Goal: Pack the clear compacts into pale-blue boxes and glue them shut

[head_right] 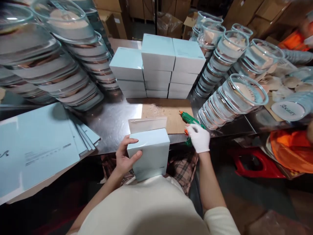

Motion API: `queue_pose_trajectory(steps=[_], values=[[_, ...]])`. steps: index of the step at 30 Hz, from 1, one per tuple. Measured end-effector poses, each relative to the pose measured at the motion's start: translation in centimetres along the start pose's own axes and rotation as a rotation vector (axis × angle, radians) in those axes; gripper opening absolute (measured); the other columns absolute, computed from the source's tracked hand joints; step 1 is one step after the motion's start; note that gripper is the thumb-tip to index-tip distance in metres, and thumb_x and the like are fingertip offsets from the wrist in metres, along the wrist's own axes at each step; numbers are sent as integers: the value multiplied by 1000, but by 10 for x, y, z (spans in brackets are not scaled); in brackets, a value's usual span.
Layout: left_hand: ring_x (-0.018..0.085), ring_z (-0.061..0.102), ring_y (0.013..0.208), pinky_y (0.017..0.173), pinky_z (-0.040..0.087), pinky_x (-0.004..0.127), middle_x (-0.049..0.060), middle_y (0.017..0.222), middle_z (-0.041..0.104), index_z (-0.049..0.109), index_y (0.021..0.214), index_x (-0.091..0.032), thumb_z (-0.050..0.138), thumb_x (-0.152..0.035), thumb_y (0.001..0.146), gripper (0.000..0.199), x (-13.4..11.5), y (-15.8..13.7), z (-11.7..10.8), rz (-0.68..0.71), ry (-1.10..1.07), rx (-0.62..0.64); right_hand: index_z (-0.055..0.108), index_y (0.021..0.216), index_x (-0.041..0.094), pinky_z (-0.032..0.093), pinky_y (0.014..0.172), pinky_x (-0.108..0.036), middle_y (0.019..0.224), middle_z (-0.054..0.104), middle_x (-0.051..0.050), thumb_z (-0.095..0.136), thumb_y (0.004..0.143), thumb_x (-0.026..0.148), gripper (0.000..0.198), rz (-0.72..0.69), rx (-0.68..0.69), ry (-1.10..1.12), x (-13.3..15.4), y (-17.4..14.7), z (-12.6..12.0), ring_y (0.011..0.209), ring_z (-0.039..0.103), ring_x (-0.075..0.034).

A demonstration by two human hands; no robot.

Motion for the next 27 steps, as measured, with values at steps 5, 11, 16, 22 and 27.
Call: queue_pose_trajectory(steps=[5, 11, 16, 22, 27], values=[[31, 64, 133, 103, 54, 43, 15, 147, 59, 67, 109, -25, 74, -57, 95, 36, 0, -2, 12, -13, -36, 82, 82, 104, 21, 62, 84, -34, 96, 82, -4, 95, 64, 61, 57, -46, 553, 432, 40, -49, 97, 89, 76, -22], [28, 70, 126, 105, 56, 49, 6, 125, 64, 35, 141, -42, 76, -57, 94, 64, 9, -2, 5, -78, -266, -14, 81, 120, 24, 56, 110, -47, 134, 76, -14, 72, 73, 92, 83, -547, 892, 332, 66, -69, 78, 126, 72, -31], [32, 69, 124, 106, 56, 53, 9, 117, 62, 65, 99, -27, 76, -64, 91, 40, 17, 1, 1, -143, -199, 101, 80, 121, 28, 57, 112, -44, 137, 75, -11, 84, 89, 41, 34, -829, 880, 77, 91, -83, 68, 125, 73, -24], [30, 70, 122, 107, 56, 51, 8, 120, 66, 70, 99, -27, 79, -52, 93, 27, 12, 2, 1, -136, -258, 80, 83, 116, 30, 58, 113, -42, 140, 73, -11, 75, 97, 40, 23, -795, 883, 103, 87, -86, 81, 127, 72, -23], [28, 69, 121, 107, 56, 50, 4, 112, 63, 64, 99, -26, 79, -52, 93, 31, 7, 14, -28, -84, -169, -121, 66, 142, 32, 56, 114, -48, 165, 50, -13, 87, 62, 84, 98, -470, 497, 332, 35, -68, 48, 148, 57, -32]])
Point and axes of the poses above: each hand's wrist, its own y-axis towards the middle knuckle, its own z-axis out of the palm, x = y × z, the point moved 7 cm from there along y, towards the middle knuckle
